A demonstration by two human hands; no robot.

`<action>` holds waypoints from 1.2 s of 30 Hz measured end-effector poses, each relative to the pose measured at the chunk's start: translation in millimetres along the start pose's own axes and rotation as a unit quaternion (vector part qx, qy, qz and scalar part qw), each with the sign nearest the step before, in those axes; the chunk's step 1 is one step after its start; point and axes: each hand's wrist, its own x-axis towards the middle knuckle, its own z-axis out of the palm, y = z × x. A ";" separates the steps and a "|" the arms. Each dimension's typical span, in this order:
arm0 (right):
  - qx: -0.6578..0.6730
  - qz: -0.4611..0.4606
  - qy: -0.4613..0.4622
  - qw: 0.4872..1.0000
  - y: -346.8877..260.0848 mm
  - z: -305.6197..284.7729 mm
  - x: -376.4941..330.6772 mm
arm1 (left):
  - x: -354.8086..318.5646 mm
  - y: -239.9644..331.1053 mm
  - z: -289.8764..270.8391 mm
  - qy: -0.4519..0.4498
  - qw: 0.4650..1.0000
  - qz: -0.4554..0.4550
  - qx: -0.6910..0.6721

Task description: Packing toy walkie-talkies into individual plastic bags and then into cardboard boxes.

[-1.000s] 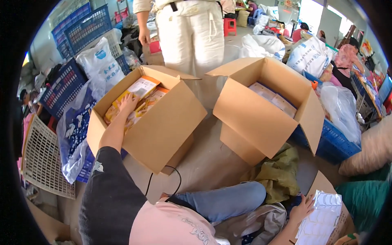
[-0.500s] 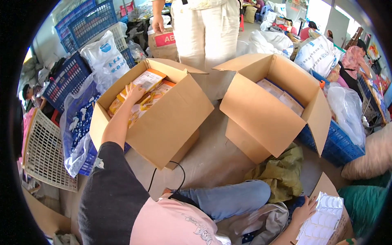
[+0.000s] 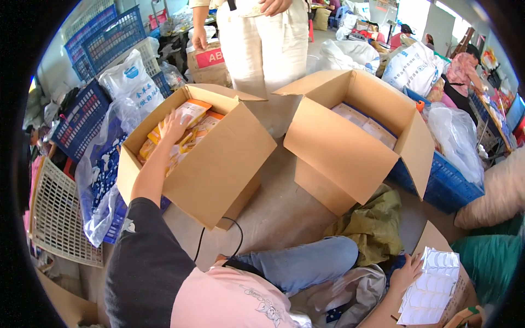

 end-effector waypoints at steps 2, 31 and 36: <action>-0.010 -0.007 -0.007 1.000 5.4 -1.2 -0.6 | 15.6 -0.3 1.5 -0.152 0.987 0.015 -0.047; 0.559 0.536 0.560 0.293 449.3 -273.2 -364.1 | -454.4 388.7 -115.7 -0.210 0.588 0.670 -0.402; 0.627 0.437 0.550 0.338 565.5 -235.5 -365.5 | -484.0 409.4 -119.2 -0.156 0.596 0.696 -0.368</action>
